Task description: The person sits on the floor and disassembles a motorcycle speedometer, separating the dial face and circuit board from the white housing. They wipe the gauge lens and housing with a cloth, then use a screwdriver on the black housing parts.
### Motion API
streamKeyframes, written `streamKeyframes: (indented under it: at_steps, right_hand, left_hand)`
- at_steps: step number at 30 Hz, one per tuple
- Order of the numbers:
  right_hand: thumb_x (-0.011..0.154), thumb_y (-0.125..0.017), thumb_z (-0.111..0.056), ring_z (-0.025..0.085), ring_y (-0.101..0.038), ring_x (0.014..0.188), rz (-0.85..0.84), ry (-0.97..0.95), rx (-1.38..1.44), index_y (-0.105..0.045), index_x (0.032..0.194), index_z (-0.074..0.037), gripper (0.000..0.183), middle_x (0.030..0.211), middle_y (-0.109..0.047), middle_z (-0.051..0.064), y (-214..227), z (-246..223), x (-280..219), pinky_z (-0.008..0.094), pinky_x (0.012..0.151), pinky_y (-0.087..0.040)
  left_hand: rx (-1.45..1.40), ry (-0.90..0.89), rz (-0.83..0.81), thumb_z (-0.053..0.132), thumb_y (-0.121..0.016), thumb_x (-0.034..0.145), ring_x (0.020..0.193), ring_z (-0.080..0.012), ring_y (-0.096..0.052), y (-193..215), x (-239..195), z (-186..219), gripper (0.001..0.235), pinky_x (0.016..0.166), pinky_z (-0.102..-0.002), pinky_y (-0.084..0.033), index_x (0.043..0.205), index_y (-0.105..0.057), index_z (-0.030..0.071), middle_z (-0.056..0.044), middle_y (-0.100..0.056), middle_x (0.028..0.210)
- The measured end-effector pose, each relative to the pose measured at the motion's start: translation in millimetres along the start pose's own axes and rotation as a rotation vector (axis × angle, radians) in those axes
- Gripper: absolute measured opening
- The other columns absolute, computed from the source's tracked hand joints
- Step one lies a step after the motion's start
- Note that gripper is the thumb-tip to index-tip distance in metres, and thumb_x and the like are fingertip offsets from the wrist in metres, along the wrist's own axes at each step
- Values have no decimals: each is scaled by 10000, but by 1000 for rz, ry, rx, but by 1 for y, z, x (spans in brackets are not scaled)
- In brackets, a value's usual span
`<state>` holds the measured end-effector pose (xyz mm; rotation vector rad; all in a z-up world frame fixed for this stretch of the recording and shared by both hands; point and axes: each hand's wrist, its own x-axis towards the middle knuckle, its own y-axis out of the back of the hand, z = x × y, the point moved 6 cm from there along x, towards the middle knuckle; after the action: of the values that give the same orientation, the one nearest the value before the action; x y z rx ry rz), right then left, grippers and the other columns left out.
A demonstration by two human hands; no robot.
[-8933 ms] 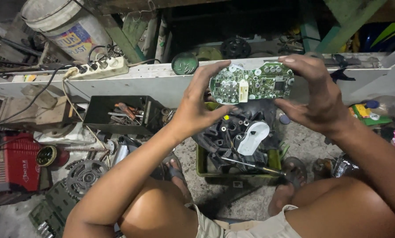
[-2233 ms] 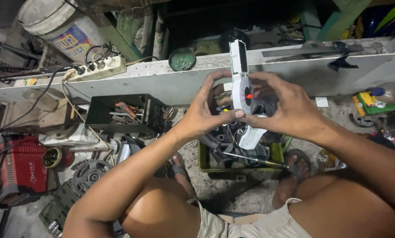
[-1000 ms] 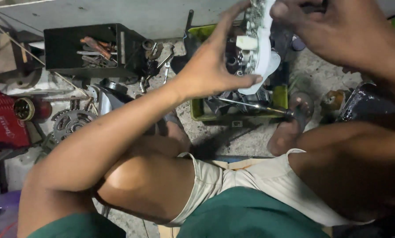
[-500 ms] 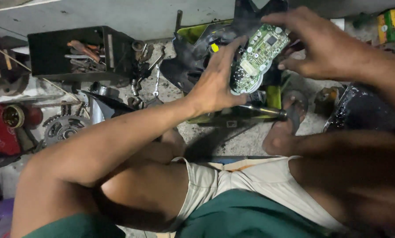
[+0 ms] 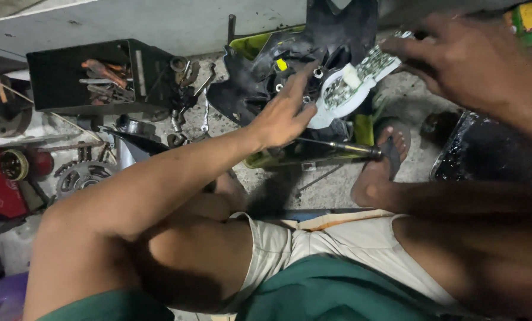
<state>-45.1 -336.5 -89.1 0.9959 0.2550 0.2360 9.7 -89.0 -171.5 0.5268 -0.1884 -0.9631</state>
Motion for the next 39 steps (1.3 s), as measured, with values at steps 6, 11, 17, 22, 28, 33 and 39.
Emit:
streamKeyframes:
  at_steps: [6, 11, 17, 22, 28, 33, 39]
  right_hand:
    - [1181, -797, -317, 91, -697, 846, 316, -73, 238, -811, 1520, -316, 339, 1336, -787, -90, 45, 31, -19, 230, 760, -567]
    - [1088, -818, -288, 118, -686, 868, 367, -24, 271, -816, 1508, -282, 420, 1343, -775, -20, 70, 31, -7, 250, 753, -569]
    - [1009, -818, -299, 92, -660, 793, 435, 29, 256, -759, 1468, -303, 463, 1340, -742, -24, 87, 25, 7, 225, 661, -564]
    - [983, -800, -299, 61, -653, 735, 417, -12, 273, -762, 1462, -315, 481, 1310, -754, -44, 67, 30, 15, 188, 602, -544]
    - [1146, -686, -515, 54, -667, 802, 341, -55, 91, -748, 1527, -440, 394, 1088, -696, -123, 28, 27, 10, 194, 680, -538]
    - [1038, -620, -511, 169, -732, 603, 20, -3, 332, -716, 1412, -406, 400, 1128, -782, -80, 0, 15, 14, 295, 542, -575]
    - [990, -495, -509, 133, -783, 848, -169, 184, 125, -517, 1452, -462, 465, 1216, -694, -20, -22, -43, 33, 249, 656, -697]
  left_hand:
    - [382, 461, -217, 351, -575, 971, 815, -374, -719, -32, 6, -50, 611, 777, -478, -591, 1372, -411, -81, -188, -712, 896]
    - [542, 411, -241, 485, -597, 974, 876, -397, -712, -60, 21, -93, 622, 785, -490, -576, 1274, -483, -49, -203, -715, 979]
    - [610, 253, -191, 428, -677, 873, 899, -390, -685, -65, 54, -124, 388, 753, -499, -562, 1058, -691, 87, -146, -720, 1020]
    - [577, 270, -162, 443, -604, 878, 832, -402, -690, -44, 63, -119, 404, 715, -486, -557, 1010, -747, 88, -147, -747, 961]
    - [241, 323, -187, 249, -533, 822, 850, -317, -714, 17, 51, -125, 464, 748, -440, -563, 1212, -670, 39, -141, -758, 987]
    - [59, 393, 219, 268, -522, 893, 657, -250, -670, 99, 22, -138, 369, 601, -372, -550, 997, -713, -31, -128, -727, 794]
    - [-267, 237, 637, 316, -432, 947, 718, -144, -409, 158, -38, -46, 330, 685, -296, -401, 759, -469, 47, -14, -487, 731]
